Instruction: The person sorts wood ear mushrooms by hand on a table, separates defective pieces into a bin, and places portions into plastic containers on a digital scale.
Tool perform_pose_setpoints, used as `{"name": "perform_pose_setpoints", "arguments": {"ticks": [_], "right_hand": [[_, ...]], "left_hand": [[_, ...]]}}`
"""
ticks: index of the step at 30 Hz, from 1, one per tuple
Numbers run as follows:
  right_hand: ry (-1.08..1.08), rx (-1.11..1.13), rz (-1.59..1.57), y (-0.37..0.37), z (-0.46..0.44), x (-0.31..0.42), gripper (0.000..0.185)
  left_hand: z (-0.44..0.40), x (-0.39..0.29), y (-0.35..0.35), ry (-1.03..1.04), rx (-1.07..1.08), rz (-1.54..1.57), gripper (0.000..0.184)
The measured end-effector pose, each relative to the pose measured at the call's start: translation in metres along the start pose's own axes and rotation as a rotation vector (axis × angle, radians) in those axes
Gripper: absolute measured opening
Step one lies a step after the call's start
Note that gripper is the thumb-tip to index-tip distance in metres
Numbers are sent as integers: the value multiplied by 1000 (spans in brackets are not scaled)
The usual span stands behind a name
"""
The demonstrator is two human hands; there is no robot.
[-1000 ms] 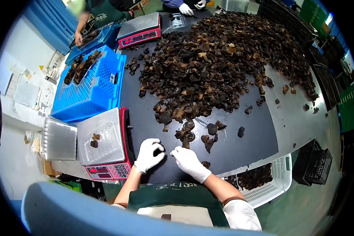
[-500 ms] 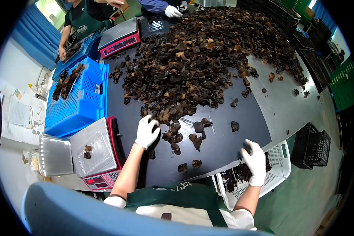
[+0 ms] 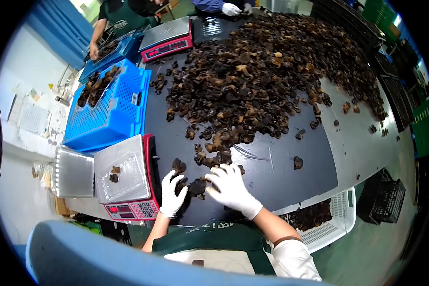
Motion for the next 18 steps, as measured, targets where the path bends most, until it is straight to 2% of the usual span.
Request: {"name": "perform_pose_setpoints", "arguments": {"ticks": [2,3,4,5,7,8,13,16,18], "right_hand": [[-15,-142,-97,-18,-42,-21,23],[11,-311,-18,0,-47,-45,24],[131,-241,88,-5,-60,-55,31],[255,-215,259,19,-59,-76,46],[320,-32,333,35,-66,-75,58],[259,67,313,44,-62,-67,65],[-166,282,149,45,-8,9,60],[-190,330,31,24,19,12,50],[-121,250,-80,3,31,-3,36]], "left_hand": [[13,12,3,-18,6,29,36],[19,15,4,-1,25,28,35],[22,9,4,15,45,0,33],[24,3,5,10,57,2,32],[28,1,7,8,74,56,32],[30,1,6,-6,69,77,31],[26,10,2,-30,-50,89,29],[11,7,-2,-58,-97,96,29],[-2,5,-5,-26,-118,75,31]]}}
Point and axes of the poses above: each hand's wrist, its own z-axis away from the middle knuckle, its own y-axis out of the palm, x = y × z, the point moved 3 cm from there along -z, towards the middle knuckle, and after that the axes turned 11 degrees about z, right-handed, at the moved point
